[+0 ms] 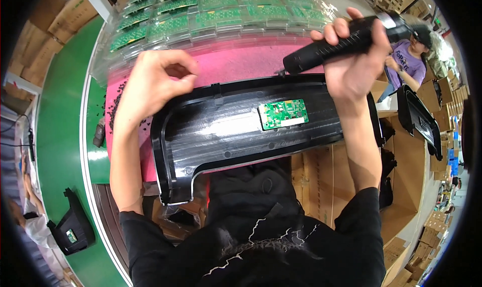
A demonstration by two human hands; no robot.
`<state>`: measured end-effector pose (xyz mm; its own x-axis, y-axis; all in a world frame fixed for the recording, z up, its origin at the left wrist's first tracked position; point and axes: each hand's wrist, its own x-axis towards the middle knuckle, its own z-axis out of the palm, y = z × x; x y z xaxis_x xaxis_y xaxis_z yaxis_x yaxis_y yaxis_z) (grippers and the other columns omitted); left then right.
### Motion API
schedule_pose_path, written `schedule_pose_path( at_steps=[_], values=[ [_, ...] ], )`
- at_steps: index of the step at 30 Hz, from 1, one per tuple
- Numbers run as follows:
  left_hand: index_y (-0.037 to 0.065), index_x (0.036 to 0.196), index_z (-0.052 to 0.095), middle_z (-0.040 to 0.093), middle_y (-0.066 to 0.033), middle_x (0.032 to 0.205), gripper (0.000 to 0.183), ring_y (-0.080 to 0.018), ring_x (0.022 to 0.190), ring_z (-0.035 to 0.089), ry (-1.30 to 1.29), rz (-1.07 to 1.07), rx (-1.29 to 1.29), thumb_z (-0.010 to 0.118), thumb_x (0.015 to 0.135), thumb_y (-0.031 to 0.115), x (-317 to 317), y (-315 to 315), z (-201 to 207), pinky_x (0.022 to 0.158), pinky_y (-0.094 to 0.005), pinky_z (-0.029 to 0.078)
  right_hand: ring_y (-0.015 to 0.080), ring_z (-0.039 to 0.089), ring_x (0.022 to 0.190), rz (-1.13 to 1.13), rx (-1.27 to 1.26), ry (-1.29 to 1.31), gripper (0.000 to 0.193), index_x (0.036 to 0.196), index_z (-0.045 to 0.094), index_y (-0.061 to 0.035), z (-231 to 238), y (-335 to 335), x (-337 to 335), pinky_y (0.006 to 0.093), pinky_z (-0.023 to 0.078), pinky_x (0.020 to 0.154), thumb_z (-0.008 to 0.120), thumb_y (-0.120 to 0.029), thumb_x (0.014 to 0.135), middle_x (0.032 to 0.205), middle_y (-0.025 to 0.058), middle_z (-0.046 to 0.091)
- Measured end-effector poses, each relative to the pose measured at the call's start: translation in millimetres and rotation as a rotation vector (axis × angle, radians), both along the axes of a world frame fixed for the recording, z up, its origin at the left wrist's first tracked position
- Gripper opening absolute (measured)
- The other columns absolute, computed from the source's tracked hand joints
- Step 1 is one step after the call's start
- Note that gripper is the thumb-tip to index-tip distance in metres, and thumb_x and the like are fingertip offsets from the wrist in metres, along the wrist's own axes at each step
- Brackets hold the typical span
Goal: Assemble circuit boards into plastic housings using an electric screwdriver.
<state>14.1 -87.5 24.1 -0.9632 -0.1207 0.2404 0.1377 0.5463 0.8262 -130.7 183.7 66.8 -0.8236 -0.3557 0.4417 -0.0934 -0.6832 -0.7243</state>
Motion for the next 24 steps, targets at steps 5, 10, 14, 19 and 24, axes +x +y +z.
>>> schedule_pose_path(
  at_steps=[5, 10, 14, 19, 24],
  values=[
    [-0.006, 0.088, 0.069, 0.070, -0.0079, 0.090, 0.011, -0.0127, 0.083, 0.066, 0.104, -0.310, 0.209, 0.069, 0.077, -0.010, -7.2, 59.9, 26.0, 0.080, -0.0281, 0.056, 0.0095, 0.043, 0.063, 0.158, -0.182, 0.007, 0.055, 0.113, 0.053, -0.0040, 19.5, 3.9, 49.1, 0.0312, 0.040, 0.071, 0.055, -0.054, 0.092, 0.071, -0.0039, 0.045],
    [-0.004, 0.097, 0.071, 0.071, -0.0086, 0.089, 0.015, -0.0121, 0.081, 0.068, -0.112, -0.465, 0.483, 0.074, 0.083, -0.004, -16.1, 66.5, 35.9, 0.076, -0.0259, 0.056, 0.0068, 0.044, 0.059, 0.293, -0.228, 0.122, 0.051, 0.115, 0.049, -0.0064, 28.3, 12.4, 60.7, 0.0297, 0.040, 0.070, 0.060, -0.050, 0.090, 0.070, -0.0057, 0.047],
    [-0.004, 0.094, 0.071, 0.072, -0.0106, 0.091, 0.013, -0.0163, 0.082, 0.071, -0.120, -0.496, 0.491, 0.074, 0.083, -0.004, -19.0, 64.2, 26.4, 0.076, -0.0283, 0.058, 0.0062, 0.047, 0.053, 0.229, -0.203, 0.241, 0.051, 0.112, 0.048, -0.0093, 37.0, 24.3, 68.4, 0.0287, 0.043, 0.065, 0.065, -0.048, 0.084, 0.065, -0.0068, 0.048],
    [-0.004, 0.090, 0.071, 0.073, -0.0121, 0.091, 0.014, -0.0168, 0.083, 0.071, -0.008, -0.522, 0.490, 0.078, 0.079, -0.005, -22.7, 60.6, 13.7, 0.075, -0.0282, 0.058, 0.0056, 0.052, 0.052, 0.191, -0.182, 0.342, 0.047, 0.104, 0.050, -0.0116, 38.7, 22.9, 72.2, 0.0278, 0.045, 0.063, 0.068, -0.044, 0.076, 0.063, -0.0081, 0.052],
    [-0.002, 0.088, 0.071, 0.073, -0.0128, 0.089, 0.015, -0.0171, 0.083, 0.071, 0.070, -0.524, 0.439, 0.079, 0.076, -0.007, -26.1, 53.5, 8.3, 0.073, -0.0275, 0.057, 0.0067, 0.053, 0.052, 0.202, -0.135, 0.338, 0.048, 0.104, 0.051, -0.0112, 34.9, 18.8, 68.3, 0.0284, 0.045, 0.064, 0.069, -0.043, 0.074, 0.064, -0.0074, 0.055]
  ],
)
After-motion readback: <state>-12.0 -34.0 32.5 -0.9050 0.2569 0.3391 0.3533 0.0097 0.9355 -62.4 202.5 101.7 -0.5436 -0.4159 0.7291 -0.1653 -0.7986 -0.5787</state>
